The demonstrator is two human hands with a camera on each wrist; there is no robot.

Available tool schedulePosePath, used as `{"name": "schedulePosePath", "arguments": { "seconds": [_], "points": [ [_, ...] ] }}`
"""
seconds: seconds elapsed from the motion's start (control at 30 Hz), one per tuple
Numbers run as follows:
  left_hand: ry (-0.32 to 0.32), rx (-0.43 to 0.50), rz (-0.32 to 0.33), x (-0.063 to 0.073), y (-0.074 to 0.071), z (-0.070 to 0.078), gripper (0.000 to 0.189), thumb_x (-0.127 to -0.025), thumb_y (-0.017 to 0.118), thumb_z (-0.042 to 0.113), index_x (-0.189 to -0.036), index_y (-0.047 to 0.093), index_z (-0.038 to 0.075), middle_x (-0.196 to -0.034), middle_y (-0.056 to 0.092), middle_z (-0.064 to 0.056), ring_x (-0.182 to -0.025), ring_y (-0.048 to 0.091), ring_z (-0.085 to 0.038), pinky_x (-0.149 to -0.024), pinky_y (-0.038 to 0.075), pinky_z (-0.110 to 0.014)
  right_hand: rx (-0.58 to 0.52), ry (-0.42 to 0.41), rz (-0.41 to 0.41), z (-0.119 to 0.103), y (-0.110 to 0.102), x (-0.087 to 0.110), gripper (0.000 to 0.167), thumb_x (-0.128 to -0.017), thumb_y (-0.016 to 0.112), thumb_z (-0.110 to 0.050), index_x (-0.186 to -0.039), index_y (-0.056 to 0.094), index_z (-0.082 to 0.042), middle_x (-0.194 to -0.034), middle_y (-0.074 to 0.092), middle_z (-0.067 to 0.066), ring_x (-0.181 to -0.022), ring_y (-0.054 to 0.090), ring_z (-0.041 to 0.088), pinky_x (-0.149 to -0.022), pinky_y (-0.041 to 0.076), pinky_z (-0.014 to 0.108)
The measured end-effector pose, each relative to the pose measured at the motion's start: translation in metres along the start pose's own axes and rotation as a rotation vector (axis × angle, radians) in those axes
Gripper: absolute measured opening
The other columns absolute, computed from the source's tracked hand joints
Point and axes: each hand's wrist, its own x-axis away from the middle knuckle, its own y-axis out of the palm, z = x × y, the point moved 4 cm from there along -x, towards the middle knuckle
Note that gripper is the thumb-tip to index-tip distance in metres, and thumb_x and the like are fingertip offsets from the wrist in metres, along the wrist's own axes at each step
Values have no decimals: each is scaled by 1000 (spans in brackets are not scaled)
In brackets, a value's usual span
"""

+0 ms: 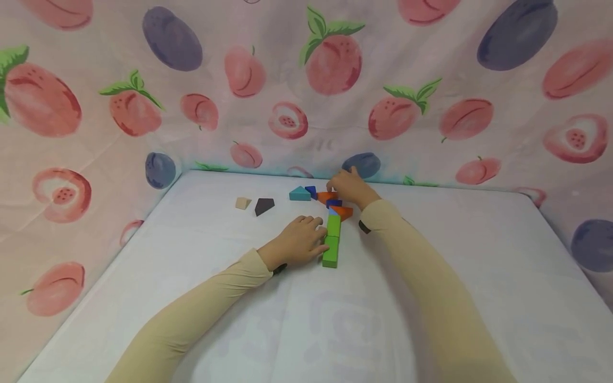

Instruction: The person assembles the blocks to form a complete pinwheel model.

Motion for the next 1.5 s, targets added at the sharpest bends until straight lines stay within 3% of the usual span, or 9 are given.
{"name": "schedulePosePath", "arguments": {
  "seconds": [0.2,0.47,0.87,1.2,1.5],
  "points": [
    [0,-3,-2,0,0,2,45,-96,40,50,-120,58,17,-115,57,-3,-101,52,-18,-96,43,-35,2,-4,32,-1,-1,-2,23,-83,68,-7,-104,72,-16,-106,70,6,-109,55,31,-105,19,70],
    [-1,-15,-1,-1,1,0,45,-96,41,50,-120,58,17,-116,58,-4,-104,53,-19,-98,43,-36,-13,-32,5,-12,-4,-2,23,-87,67,-23,-108,71,-16,-106,70,5,-106,55,29,-102,27,63],
    [4,-26,11,-1,2,-1,44,-96,40,50,-118,59,17,-116,57,-3,-105,52,-19,-99,42,-36,-89,-102,2,-27,-5,-2,26,-85,67,-13,-111,70,-16,-115,67,7,-114,55,30,-104,23,65],
    [-3,-15,-10,-1,0,-1,45,-96,40,50,-120,58,17,-116,57,-3,-105,52,-18,-99,42,-36,-135,-91,43,-12,-11,14,15,-83,71,-18,-97,72,-16,-96,69,2,-103,55,26,-102,19,64],
    [-2,-10,-14,-1,1,-1,46,-96,40,51,-121,57,17,-117,57,-3,-106,52,-18,-100,42,-36,-178,-45,-39,0,-9,23,24,-82,69,-5,-104,71,-12,-108,70,8,-114,53,32,-106,11,69]
  ]
}}
